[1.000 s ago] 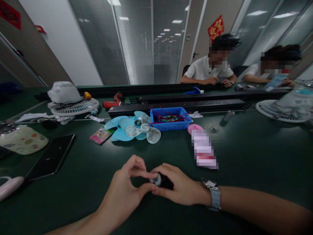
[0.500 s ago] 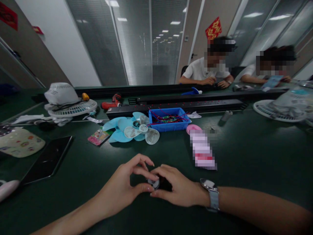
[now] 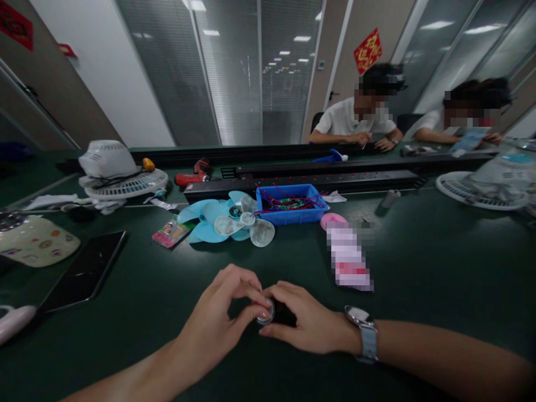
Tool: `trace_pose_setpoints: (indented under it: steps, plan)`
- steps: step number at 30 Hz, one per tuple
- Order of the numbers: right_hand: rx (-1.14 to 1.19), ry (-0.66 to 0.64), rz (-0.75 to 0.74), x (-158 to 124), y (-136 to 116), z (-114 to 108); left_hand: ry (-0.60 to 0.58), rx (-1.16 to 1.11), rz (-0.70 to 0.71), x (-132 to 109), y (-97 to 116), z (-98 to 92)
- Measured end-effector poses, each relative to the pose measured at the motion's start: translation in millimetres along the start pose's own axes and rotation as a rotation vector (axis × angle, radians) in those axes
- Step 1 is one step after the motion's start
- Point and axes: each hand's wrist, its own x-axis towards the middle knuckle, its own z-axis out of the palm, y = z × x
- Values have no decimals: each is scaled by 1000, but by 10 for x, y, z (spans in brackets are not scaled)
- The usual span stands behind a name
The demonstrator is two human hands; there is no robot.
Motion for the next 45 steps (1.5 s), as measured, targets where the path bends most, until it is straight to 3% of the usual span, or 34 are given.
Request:
trace_pose_setpoints:
  steps: [7, 13, 16, 20, 23, 26, 30, 38, 45]
  plan:
    - [29, 13, -4, -11, 2, 9, 130, 81, 185, -79, -20, 77]
    - [32, 16, -1, -10, 7, 10, 157, 92, 233, -73, -33, 108]
    - [18, 16, 6, -11, 20, 27, 127, 114, 231, -46, -35, 78]
    - [0, 19, 15, -11, 40, 45, -10, 108, 217, 18, -24, -41]
    - [0, 8, -3, -9, 37, 36, -152, 56, 134, 72, -17, -134]
    - [-10, -3, -19, -6, 18, 16, -213, 4, 63, 111, -8, -175]
    - [-15, -1, -1, -2, 2, 6, -176, 5, 62, 100, -9, -147]
    - [11, 39, -11, -10, 12, 23, -72, 16, 190, 7, -35, -45]
    - [9, 22, -4, -15, 21, 26, -70, 26, 200, 6, -27, -26]
